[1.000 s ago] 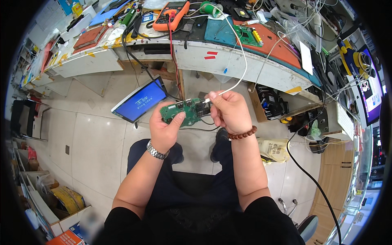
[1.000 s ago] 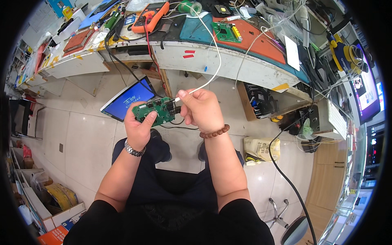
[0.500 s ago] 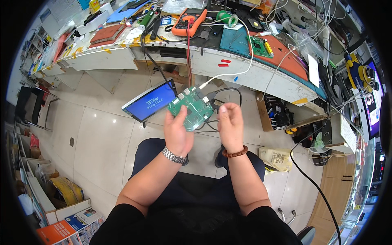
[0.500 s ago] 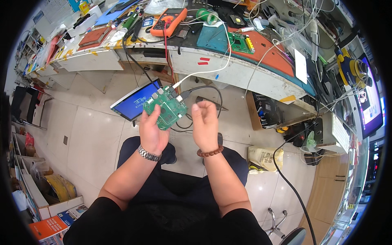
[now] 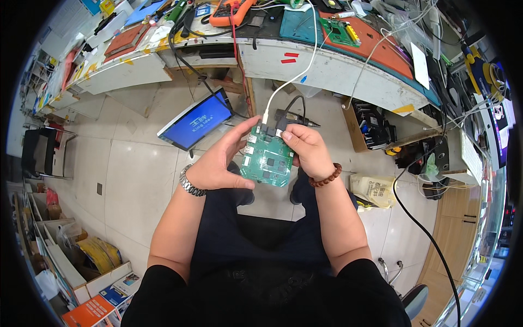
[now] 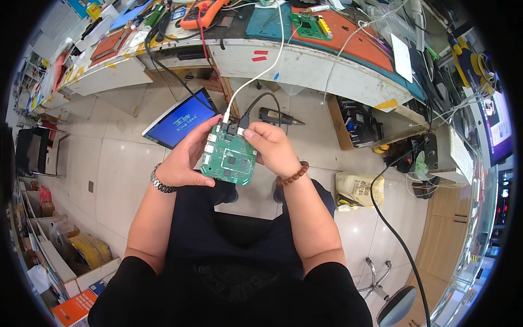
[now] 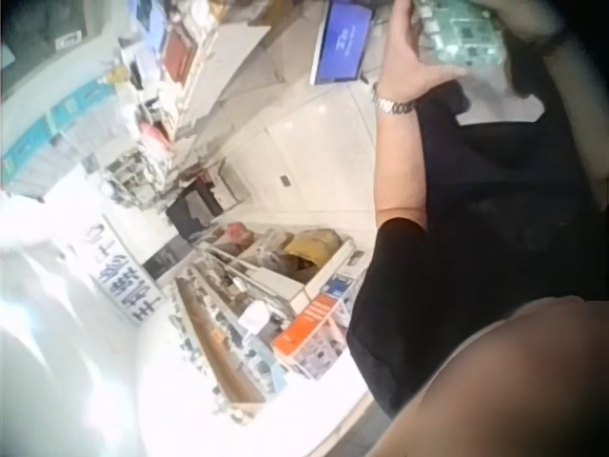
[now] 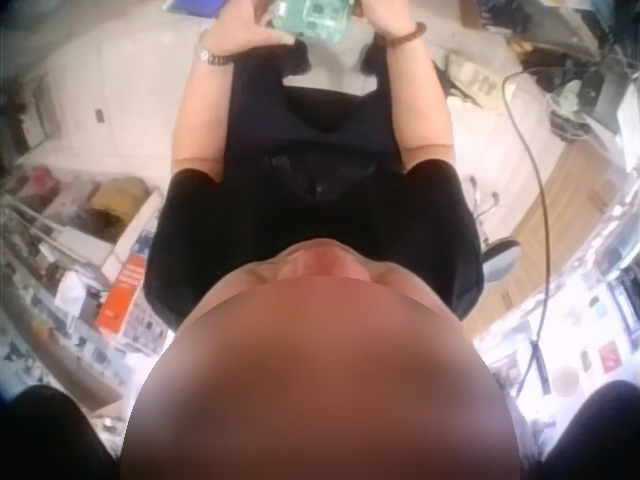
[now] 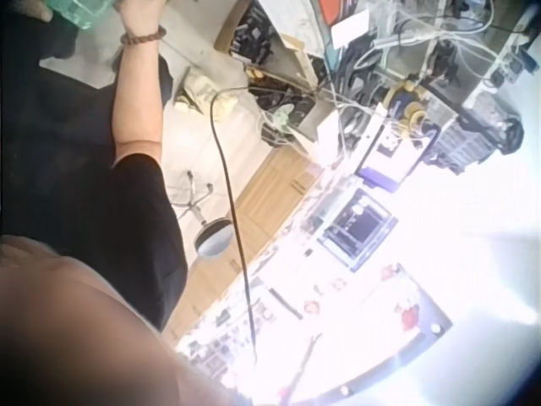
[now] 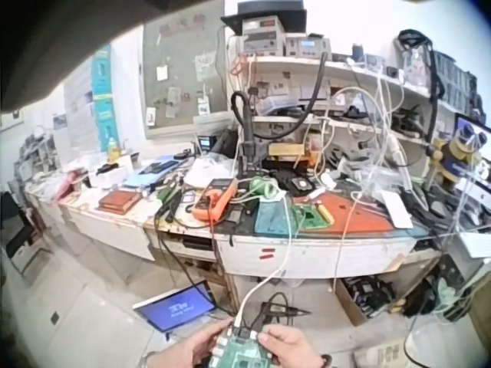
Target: The person holds a green circuit board, connects and disconnects a white USB cable, and rotates the board to view both sides. They then pick up two white rectangular hard drives, compare them briefly, and place them back on the workbench.
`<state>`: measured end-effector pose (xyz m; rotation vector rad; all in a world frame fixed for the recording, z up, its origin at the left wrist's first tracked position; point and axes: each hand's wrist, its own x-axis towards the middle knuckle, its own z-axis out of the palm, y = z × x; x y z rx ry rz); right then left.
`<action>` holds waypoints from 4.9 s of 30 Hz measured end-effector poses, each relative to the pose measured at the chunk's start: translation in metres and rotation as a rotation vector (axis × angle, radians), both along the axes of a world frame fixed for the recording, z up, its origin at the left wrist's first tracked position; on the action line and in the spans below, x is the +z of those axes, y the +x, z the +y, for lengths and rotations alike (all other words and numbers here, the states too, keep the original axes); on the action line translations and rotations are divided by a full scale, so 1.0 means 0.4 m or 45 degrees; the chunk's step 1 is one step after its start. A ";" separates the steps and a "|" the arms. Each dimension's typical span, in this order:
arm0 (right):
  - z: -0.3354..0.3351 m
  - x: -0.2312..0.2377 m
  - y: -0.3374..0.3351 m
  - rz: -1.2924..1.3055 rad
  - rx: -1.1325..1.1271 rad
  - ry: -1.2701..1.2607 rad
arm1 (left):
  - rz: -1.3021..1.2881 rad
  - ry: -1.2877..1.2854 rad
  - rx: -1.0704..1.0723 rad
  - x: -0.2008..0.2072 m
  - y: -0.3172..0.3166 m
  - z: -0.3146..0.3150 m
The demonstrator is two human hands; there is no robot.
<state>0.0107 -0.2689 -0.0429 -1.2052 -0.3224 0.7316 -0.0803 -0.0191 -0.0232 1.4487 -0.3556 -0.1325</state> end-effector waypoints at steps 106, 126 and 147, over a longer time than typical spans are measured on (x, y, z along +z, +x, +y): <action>0.026 -0.186 0.124 0.300 0.142 0.886 | 0.782 0.019 0.324 -0.492 0.149 -0.085; 0.032 -0.167 0.116 0.248 0.070 0.695 | 0.798 0.065 0.325 -0.489 0.152 -0.090; 0.039 -0.212 0.111 0.041 -0.318 -0.107 | 0.618 -0.405 -0.019 -0.287 0.134 -0.114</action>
